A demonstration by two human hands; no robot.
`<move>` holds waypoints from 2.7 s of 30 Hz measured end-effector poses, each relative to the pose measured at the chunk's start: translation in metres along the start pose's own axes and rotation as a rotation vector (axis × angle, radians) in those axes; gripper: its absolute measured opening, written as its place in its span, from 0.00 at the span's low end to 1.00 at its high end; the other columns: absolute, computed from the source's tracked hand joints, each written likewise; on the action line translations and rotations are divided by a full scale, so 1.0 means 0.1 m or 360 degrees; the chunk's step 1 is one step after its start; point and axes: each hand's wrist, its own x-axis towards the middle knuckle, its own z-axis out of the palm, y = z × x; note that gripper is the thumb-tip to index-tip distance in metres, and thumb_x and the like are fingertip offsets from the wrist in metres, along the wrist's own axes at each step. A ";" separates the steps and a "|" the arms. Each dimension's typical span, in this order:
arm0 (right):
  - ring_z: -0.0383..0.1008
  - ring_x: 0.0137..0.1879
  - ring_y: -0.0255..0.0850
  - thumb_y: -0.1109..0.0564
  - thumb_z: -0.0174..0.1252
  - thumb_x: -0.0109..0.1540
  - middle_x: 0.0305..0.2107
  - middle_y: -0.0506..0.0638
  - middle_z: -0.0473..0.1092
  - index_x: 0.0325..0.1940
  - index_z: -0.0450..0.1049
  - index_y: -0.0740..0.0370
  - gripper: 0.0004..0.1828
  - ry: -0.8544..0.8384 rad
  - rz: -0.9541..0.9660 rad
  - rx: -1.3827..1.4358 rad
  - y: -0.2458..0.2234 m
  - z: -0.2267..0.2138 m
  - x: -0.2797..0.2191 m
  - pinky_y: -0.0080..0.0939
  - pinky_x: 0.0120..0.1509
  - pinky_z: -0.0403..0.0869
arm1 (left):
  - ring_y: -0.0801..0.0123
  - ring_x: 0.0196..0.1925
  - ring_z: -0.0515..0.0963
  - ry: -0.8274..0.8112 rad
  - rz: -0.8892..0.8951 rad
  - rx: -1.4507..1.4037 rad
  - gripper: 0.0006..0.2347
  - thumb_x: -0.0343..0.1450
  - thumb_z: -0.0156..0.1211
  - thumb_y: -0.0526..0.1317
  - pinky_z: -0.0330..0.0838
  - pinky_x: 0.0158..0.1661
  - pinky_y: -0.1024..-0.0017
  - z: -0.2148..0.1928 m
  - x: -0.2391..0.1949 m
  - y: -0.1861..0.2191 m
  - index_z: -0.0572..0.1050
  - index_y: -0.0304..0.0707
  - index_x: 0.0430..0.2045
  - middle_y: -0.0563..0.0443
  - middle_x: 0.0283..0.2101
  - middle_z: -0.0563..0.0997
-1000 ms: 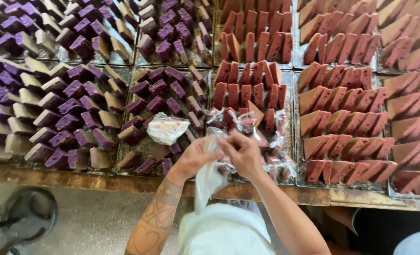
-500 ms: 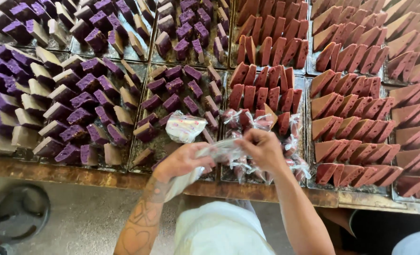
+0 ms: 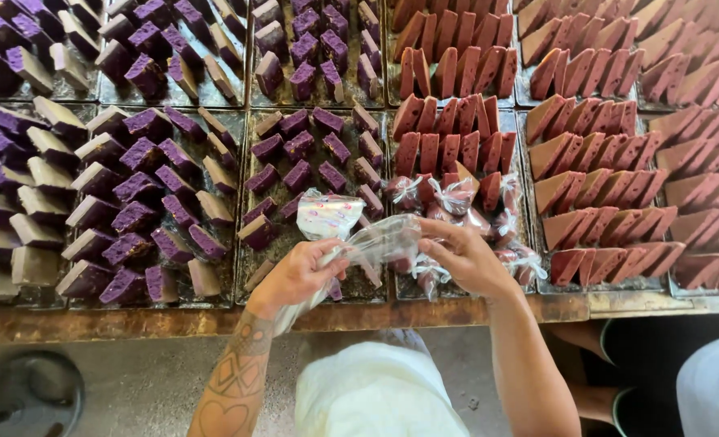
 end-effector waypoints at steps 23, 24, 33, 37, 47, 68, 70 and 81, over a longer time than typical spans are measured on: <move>0.71 0.33 0.32 0.59 0.67 0.61 0.29 0.46 0.75 0.33 0.75 0.59 0.06 0.0964 0.0569 0.0207 0.22 0.92 -0.25 0.34 0.37 0.71 | 0.70 0.26 0.73 0.0972 -0.0176 -0.0097 0.12 0.79 0.53 0.45 0.73 0.24 0.72 -0.07 -0.33 -0.72 0.77 0.37 0.31 0.49 0.28 0.76; 0.76 0.39 0.29 0.60 0.67 0.60 0.33 0.44 0.77 0.35 0.76 0.59 0.06 0.0845 0.0413 0.0310 0.28 1.16 -0.26 0.30 0.44 0.76 | 0.72 0.27 0.78 0.0734 -0.0005 -0.0349 0.08 0.74 0.59 0.43 0.77 0.27 0.73 0.10 -0.29 -0.67 0.76 0.37 0.31 0.51 0.28 0.79; 0.67 0.25 0.28 0.56 0.70 0.59 0.20 0.43 0.73 0.27 0.78 0.65 0.12 0.0663 0.0638 0.0940 0.45 1.59 -0.29 0.32 0.27 0.66 | 0.78 0.39 0.80 -0.0159 0.0087 -0.0859 0.04 0.69 0.66 0.32 0.76 0.42 0.79 0.33 -0.10 -0.23 0.79 0.30 0.33 0.57 0.35 0.83; 0.66 0.27 0.26 0.57 0.71 0.59 0.20 0.43 0.71 0.26 0.75 0.65 0.13 0.0652 0.0288 0.0399 0.24 1.46 -0.34 0.32 0.29 0.67 | 0.80 0.31 0.72 0.0100 0.0022 -0.0584 0.04 0.73 0.65 0.33 0.66 0.32 0.80 0.32 -0.06 -0.31 0.78 0.31 0.31 0.57 0.29 0.78; 0.69 0.32 0.28 0.58 0.70 0.59 0.24 0.44 0.72 0.32 0.75 0.64 0.10 0.0402 0.0086 -0.0006 -0.05 1.04 -0.22 0.34 0.37 0.69 | 0.81 0.34 0.77 0.0150 0.0105 -0.0376 0.03 0.73 0.60 0.33 0.72 0.36 0.80 0.47 0.06 -0.17 0.79 0.31 0.34 0.57 0.31 0.81; 0.74 0.46 0.42 0.62 0.64 0.60 0.37 0.48 0.75 0.41 0.75 0.58 0.07 0.0441 -0.0006 -0.0454 0.71 -0.27 0.03 0.43 0.54 0.74 | 0.77 0.19 0.74 0.1000 -0.0049 -0.1013 0.07 0.67 0.54 0.30 0.67 0.16 0.78 0.93 0.56 -0.04 0.73 0.43 0.34 0.56 0.29 0.79; 0.72 0.49 0.51 0.63 0.62 0.55 0.41 0.54 0.75 0.47 0.75 0.59 0.16 0.0621 -0.0296 -0.1239 1.06 -0.76 0.32 0.49 0.54 0.71 | 0.78 0.18 0.72 0.1068 -0.0010 -0.0878 0.08 0.68 0.53 0.30 0.66 0.16 0.77 0.89 0.52 -0.05 0.77 0.40 0.37 0.57 0.28 0.78; 0.82 0.50 0.42 0.61 0.66 0.55 0.44 0.52 0.79 0.51 0.79 0.59 0.20 0.0492 0.0259 -0.0561 1.29 -1.64 0.31 0.43 0.54 0.78 | 0.84 0.23 0.66 0.1249 0.0026 -0.0840 0.08 0.73 0.56 0.33 0.59 0.22 0.83 1.07 0.54 -0.36 0.80 0.33 0.43 0.61 0.27 0.75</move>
